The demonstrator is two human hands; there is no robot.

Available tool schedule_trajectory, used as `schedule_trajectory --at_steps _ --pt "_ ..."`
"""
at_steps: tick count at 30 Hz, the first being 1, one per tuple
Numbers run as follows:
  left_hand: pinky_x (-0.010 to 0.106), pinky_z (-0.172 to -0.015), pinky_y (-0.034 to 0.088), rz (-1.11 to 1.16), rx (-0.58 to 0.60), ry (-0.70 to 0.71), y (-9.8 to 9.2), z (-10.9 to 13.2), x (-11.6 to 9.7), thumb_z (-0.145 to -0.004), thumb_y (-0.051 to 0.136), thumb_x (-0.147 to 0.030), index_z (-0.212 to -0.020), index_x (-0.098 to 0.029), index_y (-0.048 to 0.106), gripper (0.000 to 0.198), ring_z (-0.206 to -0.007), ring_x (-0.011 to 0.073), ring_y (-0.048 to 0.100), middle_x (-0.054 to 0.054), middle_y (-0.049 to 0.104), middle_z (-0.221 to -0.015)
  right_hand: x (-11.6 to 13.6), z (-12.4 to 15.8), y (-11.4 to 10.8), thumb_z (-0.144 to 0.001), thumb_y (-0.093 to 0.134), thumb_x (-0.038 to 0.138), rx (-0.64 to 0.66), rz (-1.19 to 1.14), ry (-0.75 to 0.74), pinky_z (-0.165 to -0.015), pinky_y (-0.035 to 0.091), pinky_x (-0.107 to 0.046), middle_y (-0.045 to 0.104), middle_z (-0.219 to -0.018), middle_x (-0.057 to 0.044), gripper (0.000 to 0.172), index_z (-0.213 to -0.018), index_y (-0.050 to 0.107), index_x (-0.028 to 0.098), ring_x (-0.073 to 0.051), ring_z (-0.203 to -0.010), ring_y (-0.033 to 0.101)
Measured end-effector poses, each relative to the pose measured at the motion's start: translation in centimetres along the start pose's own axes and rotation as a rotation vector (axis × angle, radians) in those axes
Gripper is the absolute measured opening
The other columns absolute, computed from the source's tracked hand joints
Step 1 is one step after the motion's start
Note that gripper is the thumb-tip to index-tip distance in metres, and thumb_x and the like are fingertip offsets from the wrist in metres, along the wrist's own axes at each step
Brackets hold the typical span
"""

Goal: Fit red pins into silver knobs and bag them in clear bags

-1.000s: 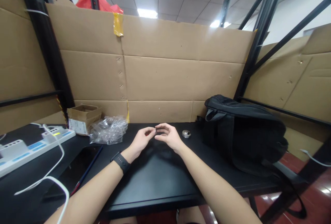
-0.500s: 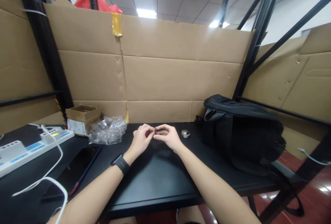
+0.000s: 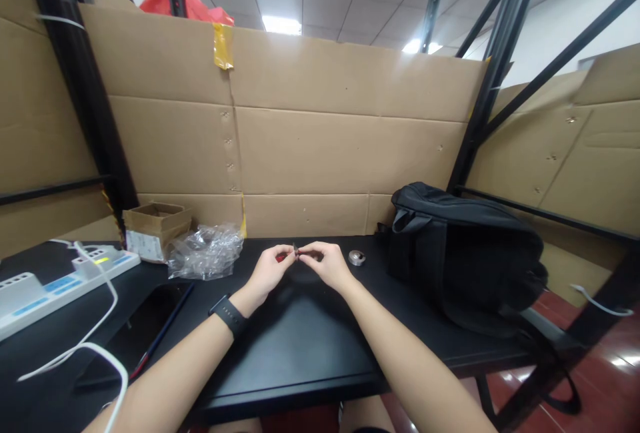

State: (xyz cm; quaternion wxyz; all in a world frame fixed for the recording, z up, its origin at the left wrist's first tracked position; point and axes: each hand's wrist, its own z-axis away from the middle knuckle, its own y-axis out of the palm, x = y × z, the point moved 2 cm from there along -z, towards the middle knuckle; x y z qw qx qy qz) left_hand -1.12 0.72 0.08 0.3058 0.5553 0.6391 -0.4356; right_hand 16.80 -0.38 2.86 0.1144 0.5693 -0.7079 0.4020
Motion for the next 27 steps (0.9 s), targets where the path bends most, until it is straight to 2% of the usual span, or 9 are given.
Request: schedule_trajectory --at_steps 7,10,12,14,17,19,21,25,27 --pt "0.031 -0.086 0.047 0.044 0.128 -0.024 0.3 0.3 -0.3 -0.084 0.065 -0.046 -0.084 -0.016 0.072 0.031 -0.088 0.0211 0.064 0.007 0.073 -0.089 0.1 -0.1 -0.2 -0.093 0.06 0.02 0.046 0.206 -0.129 -0.078 0.049 -0.029 0.072 -0.089 -0.004 0.011 -0.091 0.07 0.021 -0.017 -0.082 0.065" --pt "0.032 -0.088 0.048 0.005 0.006 0.015 -0.1 0.1 -0.4 -0.091 0.054 -0.048 -0.095 -0.018 0.071 0.035 -0.095 0.0216 0.065 0.008 0.072 -0.099 0.1 0.2 0.0 -0.093 0.058 0.017 0.111 0.323 -0.159 -0.087 0.049 -0.031 0.067 -0.097 -0.005 0.008 -0.091 0.065 0.02 -0.019 -0.094 0.06" --pt "0.033 -0.092 0.048 -0.096 -0.06 0.093 -0.4 0.2 -0.8 -0.094 0.047 -0.048 -0.109 -0.022 0.069 0.037 -0.104 0.0218 0.064 0.008 0.07 -0.112 0.2 0.5 0.2 -0.092 0.058 0.015 0.166 0.381 -0.182 -0.091 0.048 -0.033 0.064 -0.105 -0.007 0.007 -0.092 0.062 0.02 -0.02 -0.1 0.057" --pt "0.037 -0.097 0.045 -0.287 0.025 0.184 -0.3 0.6 -1.2 -0.092 0.052 -0.047 -0.113 -0.026 0.069 0.034 -0.111 0.0233 0.061 0.007 0.068 -0.12 0.2 0.7 0.3 -0.092 0.057 0.013 0.203 0.415 -0.197 -0.093 0.048 -0.034 0.061 -0.11 -0.007 0.008 -0.094 0.061 0.02 -0.02 -0.102 0.055" --pt "0.046 -0.101 0.04 -0.575 0.187 0.244 0.2 1.2 -1.4 -0.084 0.064 -0.044 -0.103 -0.029 0.074 0.025 -0.119 0.0293 0.055 0.006 0.068 -0.121 0.3 0.7 0.1 -0.092 0.054 0.011 0.2 0.426 -0.192 -0.094 0.047 -0.035 0.058 -0.112 -0.008 0.011 -0.096 0.059 0.02 -0.02 -0.104 0.053" --pt "0.05 -0.101 0.037 -0.667 0.221 0.239 0.4 1.5 -1.1 -0.083 0.066 -0.043 -0.1 -0.03 0.075 0.024 -0.122 0.0318 0.052 0.006 0.068 -0.122 0.1 0.6 -0.2 -0.092 0.053 0.011 0.191 0.428 -0.175 -0.094 0.047 -0.036 0.057 -0.113 -0.008 0.012 -0.096 0.059 0.02 -0.021 -0.105 0.053" --pt "0.052 -0.102 0.035 -0.697 0.247 0.232 0.5 1.5 -0.8 -0.085 0.064 -0.044 -0.106 -0.032 0.074 0.027 -0.124 0.0326 0.05 0.007 0.067 -0.125 -0.3 0.5 -0.5 -0.092 0.053 0.01 0.196 0.436 -0.159 -0.094 0.046 -0.036 0.056 -0.113 -0.008 0.012 -0.096 0.059 0.02 -0.021 -0.105 0.053" --pt "0.051 -0.101 0.034 -0.732 0.213 0.224 -0.5 1.2 -0.4 -0.084 0.063 -0.044 -0.132 -0.035 0.059 0.049 -0.127 0.0331 0.047 0.007 0.062 -0.134 -1.8 0.5 -1.4 -0.089 0.057 0.012 0.229 0.532 -0.109 -0.093 0.045 -0.035 0.057 -0.111 -0.008 0.008 -0.089 0.061 0.019 -0.021 -0.104 0.053" --pt "0.049 -0.099 0.035 -0.787 0.149 0.211 -1.5 0.8 -0.1 -0.083 0.063 -0.035 -0.134 -0.032 0.056 0.052 -0.124 0.0321 0.049 0.008 0.063 -0.132 -2.9 0.4 -1.7 -0.089 0.058 0.014 0.2 0.633 -0.041 -0.09 0.044 -0.035 0.059 -0.108 -0.008 0.007 -0.086 0.062 0.019 -0.022 -0.101 0.053"
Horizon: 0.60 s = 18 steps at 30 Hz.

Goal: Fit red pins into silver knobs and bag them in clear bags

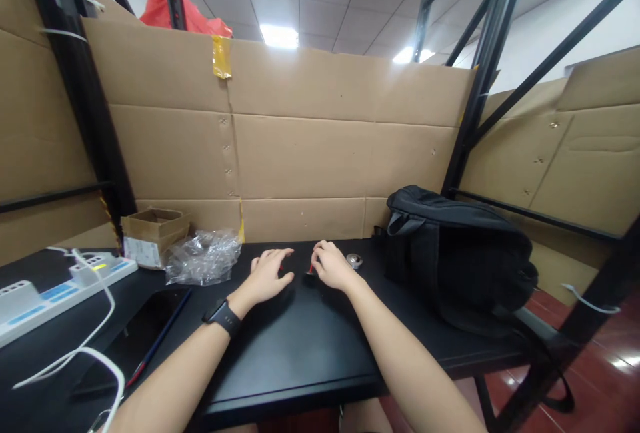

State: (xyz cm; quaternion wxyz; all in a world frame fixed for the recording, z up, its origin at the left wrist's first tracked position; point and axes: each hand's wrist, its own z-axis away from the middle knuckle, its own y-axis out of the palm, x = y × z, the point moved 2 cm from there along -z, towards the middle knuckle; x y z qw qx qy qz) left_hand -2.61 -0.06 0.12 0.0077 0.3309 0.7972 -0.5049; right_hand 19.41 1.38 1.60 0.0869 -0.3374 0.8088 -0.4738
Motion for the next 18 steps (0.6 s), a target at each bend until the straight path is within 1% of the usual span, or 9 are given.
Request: schedule_trajectory --at_steps 3,7,10,12,13,15,16,18 --pt "0.047 -0.096 0.034 -0.129 -0.034 -0.006 -0.4 0.0 1.4 -0.081 0.058 -0.019 -0.123 -0.029 0.063 0.043 -0.123 0.0316 0.047 0.008 0.065 -0.126 -1.6 -0.3 0.5 -0.092 0.055 0.018 -0.06 0.105 0.167 -0.086 0.043 -0.034 0.062 -0.101 -0.007 0.01 -0.088 0.064 0.021 -0.022 -0.097 0.054" --pt "0.048 -0.093 0.032 -0.246 -0.029 0.025 -0.1 0.1 2.3 -0.085 0.057 -0.019 -0.107 -0.029 0.071 0.028 -0.121 0.033 0.045 0.008 0.067 -0.12 -3.3 -0.8 0.6 -0.093 0.055 0.02 -0.13 0.087 0.293 -0.087 0.043 -0.033 0.067 -0.106 -0.006 0.014 -0.099 0.067 0.023 -0.022 -0.1 0.056" --pt "0.048 -0.092 0.031 -0.267 -0.047 0.024 0.1 0.1 2.1 -0.086 0.058 -0.021 -0.097 -0.028 0.073 0.02 -0.119 0.0328 0.046 0.008 0.069 -0.112 -4.9 -0.4 -0.7 -0.092 0.052 0.017 -0.185 0.093 0.385 -0.089 0.043 -0.033 0.068 -0.107 -0.007 0.021 -0.101 0.069 0.023 -0.022 -0.102 0.058" --pt "0.048 -0.093 0.031 -0.251 -0.058 0.025 0.0 0.0 1.8 -0.085 0.059 -0.021 -0.092 -0.028 0.073 0.017 -0.118 0.0327 0.047 0.007 0.07 -0.108 -6.4 0.3 -1.9 -0.09 0.054 0.019 -0.191 0.123 0.465 -0.09 0.044 -0.034 0.068 -0.109 -0.009 0.021 -0.102 0.071 0.023 -0.023 -0.104 0.06" --pt "0.048 -0.094 0.031 -0.237 -0.067 0.02 0.0 -0.1 1.8 -0.085 0.059 -0.021 -0.092 -0.028 0.072 0.016 -0.117 0.0326 0.047 0.007 0.07 -0.108 -7.3 0.8 -2.4 -0.087 0.058 0.021 -0.166 0.13 0.505 -0.09 0.045 -0.035 0.068 -0.112 -0.009 0.022 -0.104 0.071 0.022 -0.025 -0.106 0.06" --pt "0.048 -0.096 0.03 -0.21 -0.091 -0.003 -0.1 -0.2 1.9 -0.083 0.062 -0.024 -0.1 -0.029 0.072 0.021 -0.118 0.0329 0.047 0.008 0.07 -0.111 -9.0 1.7 -3.0 -0.079 0.068 0.027 -0.068 0.103 0.557 -0.091 0.047 -0.037 0.067 -0.118 -0.011 0.032 -0.11 0.071 0.022 -0.029 -0.111 0.06" --pt "0.048 -0.097 0.03 -0.201 -0.102 -0.02 -0.2 -0.2 2.1 -0.082 0.062 -0.026 -0.105 -0.029 0.071 0.025 -0.119 0.0332 0.047 0.008 0.07 -0.113 -9.8 2.1 -3.1 -0.075 0.072 0.029 -0.006 0.063 0.573 -0.09 0.047 -0.036 0.068 -0.119 -0.012 0.037 -0.111 0.072 0.021 -0.029 -0.111 0.062" --pt "0.05 -0.098 0.029 -0.193 -0.106 -0.054 -0.2 -0.2 2.7 -0.083 0.06 -0.028 -0.109 -0.03 0.071 0.028 -0.118 0.0334 0.048 0.009 0.071 -0.114 -11.0 2.6 -3.0 -0.071 0.075 0.029 0.089 -0.023 0.584 -0.088 0.049 -0.033 0.072 -0.112 -0.012 0.039 -0.109 0.074 0.019 -0.027 -0.105 0.066"
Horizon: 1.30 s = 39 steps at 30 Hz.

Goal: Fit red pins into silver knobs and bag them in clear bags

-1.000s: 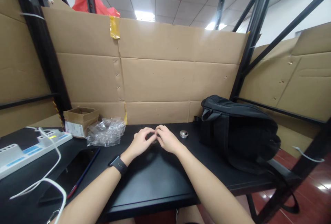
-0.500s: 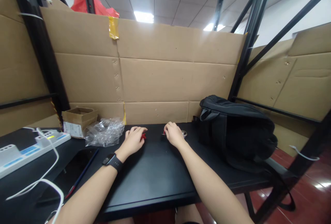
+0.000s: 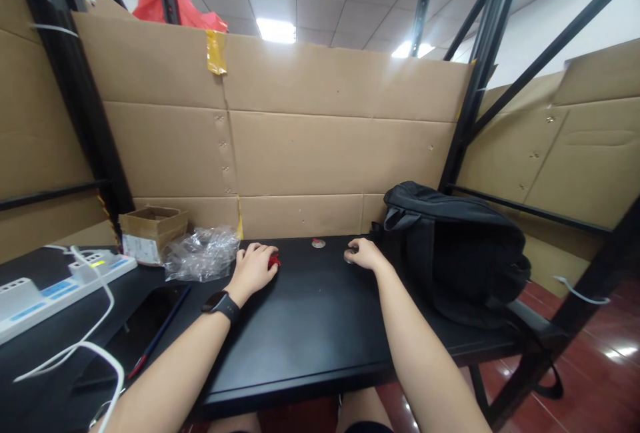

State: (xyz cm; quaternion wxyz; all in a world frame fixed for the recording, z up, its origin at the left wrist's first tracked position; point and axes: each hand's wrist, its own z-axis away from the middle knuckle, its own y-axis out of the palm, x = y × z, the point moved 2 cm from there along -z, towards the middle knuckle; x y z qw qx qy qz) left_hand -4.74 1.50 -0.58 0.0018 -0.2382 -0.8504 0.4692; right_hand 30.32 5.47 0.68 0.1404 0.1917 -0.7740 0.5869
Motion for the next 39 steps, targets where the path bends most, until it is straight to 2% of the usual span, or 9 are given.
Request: schedule_trajectory --at_steps 3,6,10,17,21,23,27,30,39 --pt "0.05 -0.097 0.029 0.004 0.006 -0.023 0.3 -0.1 1.0 -0.09 0.049 -0.026 -0.101 -0.031 0.074 0.027 -0.114 0.0318 0.049 0.008 0.073 -0.11 -0.8 -0.3 0.4 -0.068 0.077 0.026 0.051 -0.04 -0.007 -0.084 0.051 -0.029 0.076 -0.099 -0.01 0.033 -0.1 0.077 0.019 -0.024 -0.094 0.07" --pt "0.05 -0.095 0.028 -0.009 -0.01 -0.029 0.2 -0.1 1.5 -0.092 0.047 -0.026 -0.096 -0.031 0.075 0.029 -0.111 0.0311 0.05 0.007 0.074 -0.108 -0.8 -0.5 0.6 -0.063 0.081 0.022 0.049 -0.041 -0.015 -0.085 0.05 -0.029 0.076 -0.099 -0.008 0.036 -0.098 0.077 0.021 -0.023 -0.094 0.071" --pt "0.048 -0.093 0.029 -0.04 -0.011 -0.025 -0.1 0.0 1.1 -0.09 0.055 -0.029 -0.089 -0.029 0.075 0.021 -0.11 0.0315 0.048 0.008 0.071 -0.105 -0.8 -0.4 0.5 -0.062 0.081 0.02 0.047 -0.05 -0.028 -0.086 0.05 -0.029 0.076 -0.1 -0.007 0.039 -0.1 0.077 0.022 -0.022 -0.095 0.07" --pt "0.047 -0.094 0.03 -0.033 -0.06 -0.032 -1.0 0.0 0.0 -0.09 0.055 -0.028 -0.085 -0.028 0.072 0.018 -0.113 0.0304 0.049 0.008 0.072 -0.102 -0.2 0.0 -0.4 -0.064 0.079 0.016 -0.016 -0.12 -0.09 -0.083 0.051 -0.03 0.076 -0.093 -0.005 0.029 -0.092 0.077 0.022 -0.021 -0.088 0.07" --pt "0.046 -0.098 0.033 0.121 -0.11 -0.033 -1.6 -0.4 -0.7 -0.091 0.053 -0.03 -0.09 -0.028 0.072 0.019 -0.113 0.0284 0.055 0.006 0.074 -0.101 2.5 0.6 -0.3 -0.066 0.078 0.018 -0.047 -0.319 -0.25 -0.083 0.053 -0.034 0.076 -0.091 -0.004 0.03 -0.096 0.076 0.021 -0.021 -0.083 0.07" --pt "0.042 -0.097 0.039 0.259 -0.088 -0.023 -1.6 -0.6 -1.2 -0.09 0.055 -0.033 -0.093 -0.028 0.073 0.018 -0.108 0.0262 0.061 0.005 0.075 -0.1 4.8 1.1 0.4 -0.066 0.08 0.023 0.012 -0.494 -0.309 -0.083 0.055 -0.036 0.076 -0.091 -0.004 0.035 -0.1 0.075 0.021 -0.021 -0.083 0.071" --pt "0.034 -0.087 0.05 0.552 -0.027 -0.025 -1.4 -0.7 -2.3 -0.089 0.056 -0.039 -0.102 -0.027 0.074 0.025 -0.093 0.0214 0.069 0.003 0.076 -0.102 9.7 2.6 2.4 -0.064 0.084 0.03 0.165 -0.905 -0.382 -0.084 0.057 -0.038 0.073 -0.108 -0.009 0.051 -0.111 0.069 0.019 -0.023 -0.091 0.072" --pt "0.033 -0.084 0.054 0.65 -0.018 -0.065 -1.1 -0.7 -2.7 -0.089 0.058 -0.04 -0.103 -0.025 0.075 0.027 -0.09 0.0216 0.071 0.005 0.077 -0.104 12.1 3.7 3.3 -0.063 0.085 0.03 0.195 -1.028 -0.397 -0.085 0.058 -0.039 0.071 -0.112 -0.01 0.055 -0.114 0.067 0.02 -0.023 -0.095 0.071" --pt "0.033 -0.08 0.056 0.881 0.04 -0.102 -0.3 -0.6 -3.0 -0.076 0.074 -0.037 -0.088 -0.018 0.076 0.022 -0.083 0.0225 0.072 0.007 0.077 -0.089 13.1 4.7 3.4 -0.065 0.085 0.03 0.207 -1.102 -0.407 -0.083 0.059 -0.036 0.062 -0.125 -0.01 0.057 -0.116 0.063 0.023 -0.024 -0.104 0.068"
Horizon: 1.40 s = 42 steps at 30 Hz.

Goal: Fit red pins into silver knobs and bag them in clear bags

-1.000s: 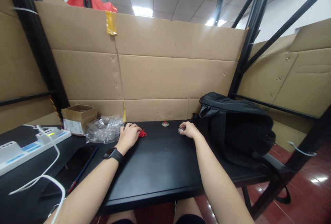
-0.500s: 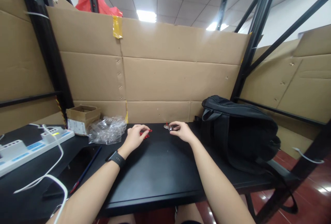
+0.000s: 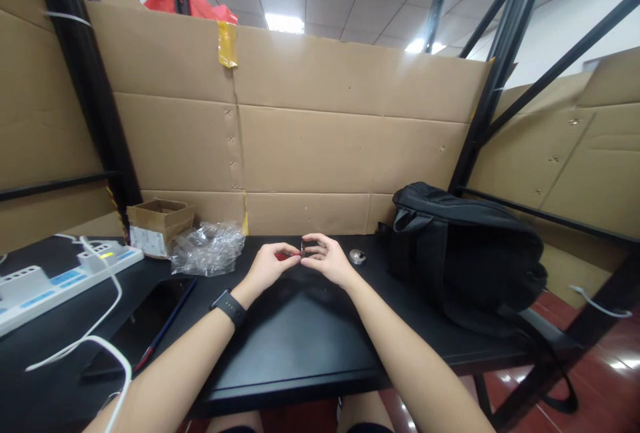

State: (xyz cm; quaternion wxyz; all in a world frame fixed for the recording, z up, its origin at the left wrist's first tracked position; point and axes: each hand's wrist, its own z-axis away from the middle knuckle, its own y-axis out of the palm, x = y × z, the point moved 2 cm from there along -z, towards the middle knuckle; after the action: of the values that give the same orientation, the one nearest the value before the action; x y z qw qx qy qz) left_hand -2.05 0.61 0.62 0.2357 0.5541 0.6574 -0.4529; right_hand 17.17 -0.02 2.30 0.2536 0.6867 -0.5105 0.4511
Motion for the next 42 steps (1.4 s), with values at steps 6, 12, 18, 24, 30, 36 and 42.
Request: schedule_trajectory --at_steps 6,12,18,24,30,36,42 --pt "0.032 -0.082 0.057 0.114 0.006 -0.028 0.5 0.1 -0.3 -0.075 0.077 -0.036 -0.086 -0.016 0.073 0.024 -0.084 0.0216 0.072 0.008 0.077 -0.088 -0.5 -0.2 0.0 -0.064 0.086 0.028 0.025 -0.019 -0.02 -0.087 0.058 -0.037 0.063 -0.124 -0.01 0.056 -0.116 0.064 0.023 -0.024 -0.107 0.067" --pt "0.034 -0.084 0.057 0.175 -0.034 -0.043 0.5 0.0 -0.5 -0.073 0.078 -0.037 -0.088 -0.015 0.072 0.027 -0.085 0.0219 0.073 0.008 0.077 -0.09 -0.8 -0.2 0.0 -0.065 0.085 0.026 0.038 -0.003 -0.037 -0.087 0.057 -0.037 0.065 -0.121 -0.01 0.057 -0.117 0.063 0.024 -0.024 -0.107 0.067" --pt "0.035 -0.082 0.057 0.139 -0.023 -0.045 0.4 0.0 -0.3 -0.071 0.079 -0.038 -0.086 -0.015 0.074 0.028 -0.082 0.0224 0.072 0.009 0.077 -0.087 -0.6 -0.1 0.1 -0.065 0.085 0.023 0.049 -0.011 -0.031 -0.087 0.057 -0.036 0.064 -0.121 -0.009 0.056 -0.117 0.064 0.024 -0.023 -0.107 0.067" --pt "0.037 -0.084 0.057 0.143 -0.026 -0.063 0.3 -0.2 0.1 -0.07 0.078 -0.04 -0.088 -0.014 0.075 0.031 -0.084 0.0239 0.072 0.01 0.078 -0.09 -0.5 0.0 0.3 -0.064 0.085 0.025 0.058 -0.001 -0.035 -0.088 0.056 -0.037 0.065 -0.122 -0.01 0.057 -0.117 0.064 0.024 -0.023 -0.107 0.067" --pt "0.034 -0.081 0.055 0.092 -0.016 -0.028 0.3 -0.2 0.1 -0.072 0.075 -0.04 -0.085 -0.015 0.075 0.028 -0.081 0.0228 0.071 0.009 0.077 -0.087 -0.3 0.0 0.4 -0.063 0.086 0.025 0.047 0.016 -0.017 -0.088 0.057 -0.037 0.066 -0.119 -0.01 0.057 -0.115 0.064 0.023 -0.023 -0.104 0.069" --pt "0.034 -0.081 0.054 -0.05 -0.01 -0.001 0.2 -0.1 0.5 -0.079 0.069 -0.038 -0.086 -0.017 0.076 0.023 -0.083 0.0229 0.07 0.007 0.077 -0.089 -0.4 -0.1 0.5 -0.059 0.089 0.029 0.015 0.021 -0.004 -0.085 0.057 -0.037 0.07 -0.112 -0.01 0.054 -0.106 0.065 0.02 -0.024 -0.101 0.071" --pt "0.035 -0.086 0.05 -0.306 -0.112 0.075 -0.2 0.3 -0.7 -0.079 0.067 -0.031 -0.087 -0.022 0.077 0.016 -0.091 0.0227 0.067 0.006 0.075 -0.095 -0.7 0.0 0.7 -0.054 0.092 0.032 -0.032 -0.025 0.033 -0.08 0.059 -0.037 0.072 -0.106 -0.009 0.054 -0.097 0.062 0.019 -0.022 -0.088 0.073"
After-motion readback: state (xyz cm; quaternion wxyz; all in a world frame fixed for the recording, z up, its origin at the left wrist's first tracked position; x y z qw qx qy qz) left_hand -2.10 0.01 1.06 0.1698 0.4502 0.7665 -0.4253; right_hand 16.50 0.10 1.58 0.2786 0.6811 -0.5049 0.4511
